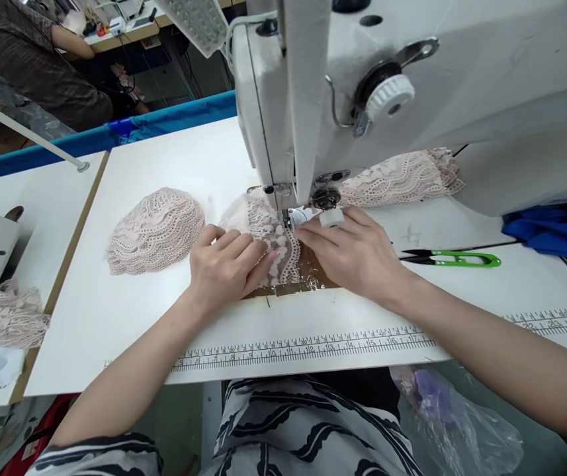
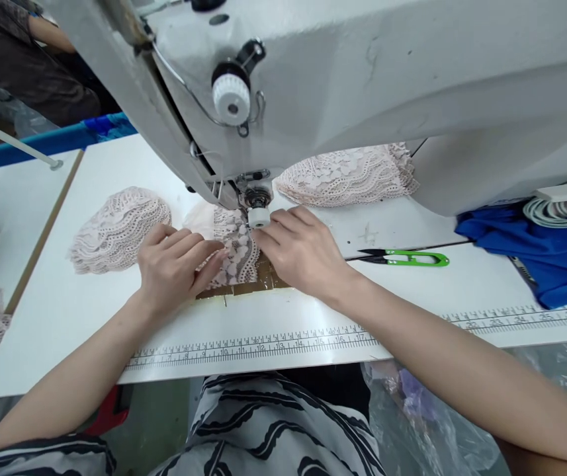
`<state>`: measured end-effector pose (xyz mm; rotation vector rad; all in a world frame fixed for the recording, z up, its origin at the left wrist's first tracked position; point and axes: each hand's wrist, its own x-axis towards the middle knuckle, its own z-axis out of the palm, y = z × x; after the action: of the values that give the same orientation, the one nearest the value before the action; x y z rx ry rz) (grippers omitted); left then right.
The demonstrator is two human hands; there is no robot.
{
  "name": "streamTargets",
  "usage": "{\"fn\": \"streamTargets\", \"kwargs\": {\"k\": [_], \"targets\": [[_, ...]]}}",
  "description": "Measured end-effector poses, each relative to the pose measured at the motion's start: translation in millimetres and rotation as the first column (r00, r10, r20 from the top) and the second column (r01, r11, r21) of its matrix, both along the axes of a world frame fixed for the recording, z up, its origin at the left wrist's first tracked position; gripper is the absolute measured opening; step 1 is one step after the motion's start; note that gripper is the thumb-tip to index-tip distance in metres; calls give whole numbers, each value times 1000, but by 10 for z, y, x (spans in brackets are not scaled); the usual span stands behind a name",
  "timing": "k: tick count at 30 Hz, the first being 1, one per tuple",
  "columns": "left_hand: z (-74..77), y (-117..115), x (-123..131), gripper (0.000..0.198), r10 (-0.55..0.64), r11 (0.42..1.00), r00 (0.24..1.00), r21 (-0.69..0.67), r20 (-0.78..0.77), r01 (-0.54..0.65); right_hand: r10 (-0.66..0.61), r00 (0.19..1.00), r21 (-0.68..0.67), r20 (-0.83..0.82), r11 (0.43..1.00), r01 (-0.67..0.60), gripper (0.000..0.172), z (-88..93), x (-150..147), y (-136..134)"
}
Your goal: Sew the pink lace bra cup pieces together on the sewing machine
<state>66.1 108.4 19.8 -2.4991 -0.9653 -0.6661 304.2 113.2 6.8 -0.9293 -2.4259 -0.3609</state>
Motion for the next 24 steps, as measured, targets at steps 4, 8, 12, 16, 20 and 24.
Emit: {"fn": "streamTargets", "kwargs": {"k": [4,8,12,16,20,24], "targets": [[8,51,11,19,-20,989,1000,-145,13,22,142,990,-78,9,987,-141,38,17,-49,-55],[-3,81,8,23,-30,982,997,-185,76,43,64,998,-18,19,998,-64,34,23,-63,-82],[-7,79,16,26,-50,965,995,-253,81,69,130,991,-93,-6,987,-130,35,-1,-86,-120],[-43,80,25,26,-46,933,994,-351,101,79,-5,997,-214,71,977,20,35,4,-77,-122],[-121,113,27,33,-66,929,995,-358,81,91,-95,988,-195,123,974,118,39,30,-77,-150],[-140,106,63,28,-80,939,995,-332,51,93,-56,993,-237,107,968,80,32,11,-99,-173]]}}
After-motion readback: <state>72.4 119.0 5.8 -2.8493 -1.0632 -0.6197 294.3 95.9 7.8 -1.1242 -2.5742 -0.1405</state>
